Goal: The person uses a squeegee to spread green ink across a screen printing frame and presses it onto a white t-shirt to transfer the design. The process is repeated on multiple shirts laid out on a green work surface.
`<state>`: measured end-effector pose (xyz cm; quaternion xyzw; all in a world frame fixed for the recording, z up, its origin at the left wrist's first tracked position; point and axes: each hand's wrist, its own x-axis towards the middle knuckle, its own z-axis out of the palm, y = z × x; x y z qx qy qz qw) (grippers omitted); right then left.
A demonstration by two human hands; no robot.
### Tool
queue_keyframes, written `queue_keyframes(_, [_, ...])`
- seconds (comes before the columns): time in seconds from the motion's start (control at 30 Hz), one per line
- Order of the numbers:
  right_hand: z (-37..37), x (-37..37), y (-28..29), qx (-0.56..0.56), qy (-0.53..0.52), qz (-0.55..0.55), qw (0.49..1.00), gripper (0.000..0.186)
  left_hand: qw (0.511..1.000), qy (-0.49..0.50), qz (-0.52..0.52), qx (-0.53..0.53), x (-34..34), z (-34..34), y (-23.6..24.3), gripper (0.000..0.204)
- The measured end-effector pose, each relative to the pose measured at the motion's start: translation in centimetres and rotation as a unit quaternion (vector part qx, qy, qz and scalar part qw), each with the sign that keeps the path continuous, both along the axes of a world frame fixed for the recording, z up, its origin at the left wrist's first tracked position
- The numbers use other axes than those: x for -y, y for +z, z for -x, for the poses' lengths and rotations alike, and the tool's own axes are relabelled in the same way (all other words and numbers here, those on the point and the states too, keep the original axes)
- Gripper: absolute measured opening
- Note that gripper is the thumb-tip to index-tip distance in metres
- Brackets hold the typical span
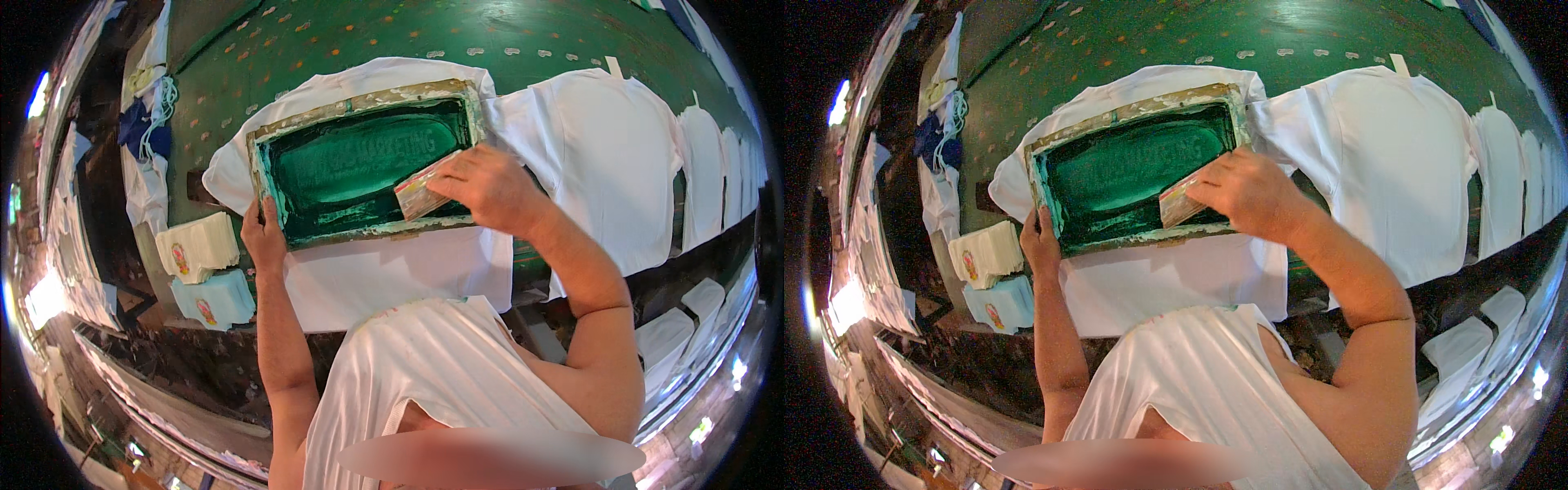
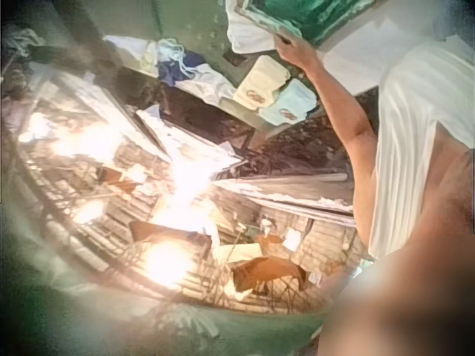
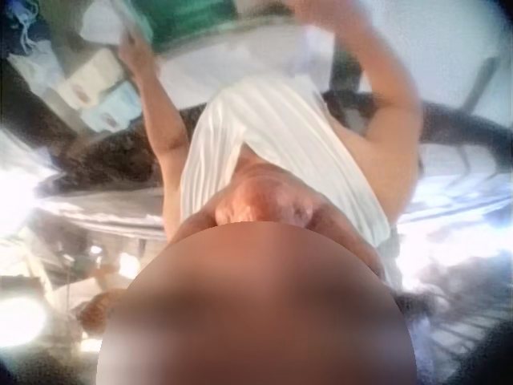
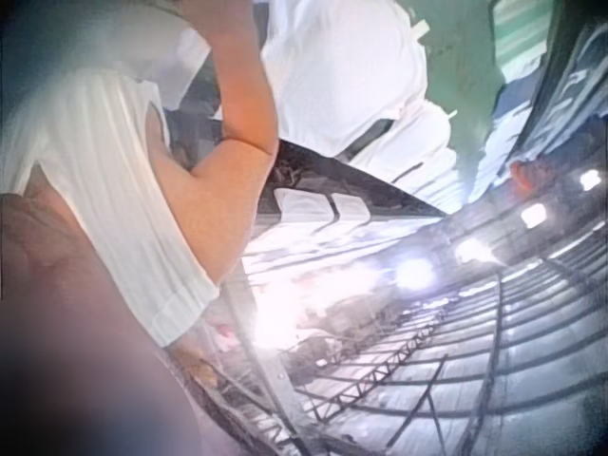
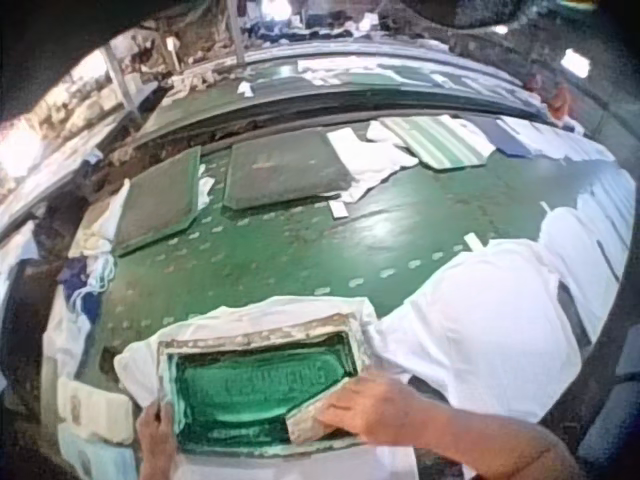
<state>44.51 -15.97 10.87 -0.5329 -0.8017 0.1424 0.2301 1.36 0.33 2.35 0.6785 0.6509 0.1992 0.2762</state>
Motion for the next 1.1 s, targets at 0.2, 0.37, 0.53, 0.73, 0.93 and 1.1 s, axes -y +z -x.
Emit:
queue_keyframes(0.2, [5.1, 4.2, 0.1, 0.043, -0.113, -0.009, 0.993, 0.038, 0.999, -0.035, -0.006, 0.034, 0.2, -0.2, 0.5, 0.045])
queue_keyframes(0.37, [6.9, 5.7, -0.4, 0.029, -0.13, 0.019, 0.991, 0.035, 0.997, -0.037, -0.008, 0.068, -0.1, 0.0, -0.3, 0.049])
queue_keyframes(0.53, [5.7, 7.4, -1.8, -0.043, -0.2, -0.015, 0.979, 0.041, 0.997, -0.055, -0.002, 0.052, -0.6, 0.0, -0.6, 0.049])
queue_keyframes(0.73, [2.6, 6.8, -6.5, -0.247, -0.483, 0.031, 0.839, 0.054, 0.99, -0.062, -0.11, 0.07, 0.4, 0.3, -1.3, 0.05])
queue_keyframes(0.93, [1.8, 7.5, -7.8, -0.429, -0.377, 0.111, 0.813, 0.035, 0.98, -0.051, -0.169, 0.095, 1.0, 0.8, -2.1, 0.054])
queue_keyframes(1.1, [2.3, 8.5, -5.2, -0.497, -0.359, 0.072, 0.787, 0.049, 0.976, -0.023, -0.149, 0.157, 2.4, 0.2, 1.0, 0.049])
